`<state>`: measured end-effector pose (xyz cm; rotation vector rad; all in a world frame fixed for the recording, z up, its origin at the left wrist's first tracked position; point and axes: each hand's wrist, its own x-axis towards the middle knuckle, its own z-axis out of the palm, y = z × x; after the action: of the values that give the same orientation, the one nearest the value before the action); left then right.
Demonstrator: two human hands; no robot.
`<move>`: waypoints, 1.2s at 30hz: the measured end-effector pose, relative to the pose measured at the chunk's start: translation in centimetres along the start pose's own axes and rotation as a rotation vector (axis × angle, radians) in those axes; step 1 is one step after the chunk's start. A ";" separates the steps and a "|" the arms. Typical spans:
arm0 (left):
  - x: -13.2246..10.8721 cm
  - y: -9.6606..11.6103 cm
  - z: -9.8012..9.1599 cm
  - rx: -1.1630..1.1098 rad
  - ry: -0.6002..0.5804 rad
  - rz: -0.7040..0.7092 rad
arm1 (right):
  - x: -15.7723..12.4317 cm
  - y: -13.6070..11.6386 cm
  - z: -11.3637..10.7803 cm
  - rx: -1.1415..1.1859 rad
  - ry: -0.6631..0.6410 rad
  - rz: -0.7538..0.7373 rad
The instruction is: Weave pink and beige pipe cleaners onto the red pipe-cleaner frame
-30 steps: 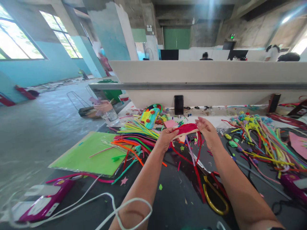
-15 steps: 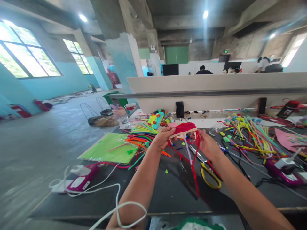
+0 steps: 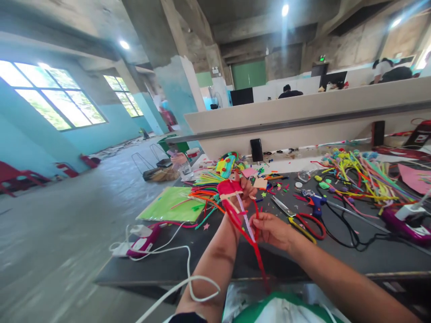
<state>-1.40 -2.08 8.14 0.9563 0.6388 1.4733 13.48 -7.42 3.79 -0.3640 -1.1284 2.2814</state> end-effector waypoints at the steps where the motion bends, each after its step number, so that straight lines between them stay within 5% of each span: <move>1: -0.1 0.0 0.1 -0.044 0.012 0.037 | 0.1 0.1 0.1 -0.027 0.031 -0.020; 5: -0.2 0.3 1.0 -0.098 0.059 0.083 | 0.5 0.5 0.4 -0.206 0.152 -0.087; 11: 0.0 0.7 1.5 -0.088 0.083 0.041 | 1.2 0.7 0.5 -0.270 0.159 -0.086; 23: 1.9 -0.8 -0.6 -0.090 0.019 0.006 | 2.9 1.1 -2.6 -0.133 0.139 -0.040; 29: 2.6 -1.6 -1.2 -0.092 0.065 -0.026 | 3.4 1.1 -3.5 -0.065 0.120 0.048; 36: 2.0 -3.1 -1.9 0.018 0.227 0.022 | 3.9 -0.5 -5.1 0.316 0.099 0.100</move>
<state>-1.26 0.56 5.01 0.8179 0.8084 1.6118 12.89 -1.57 1.12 -0.4090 -0.6995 2.4496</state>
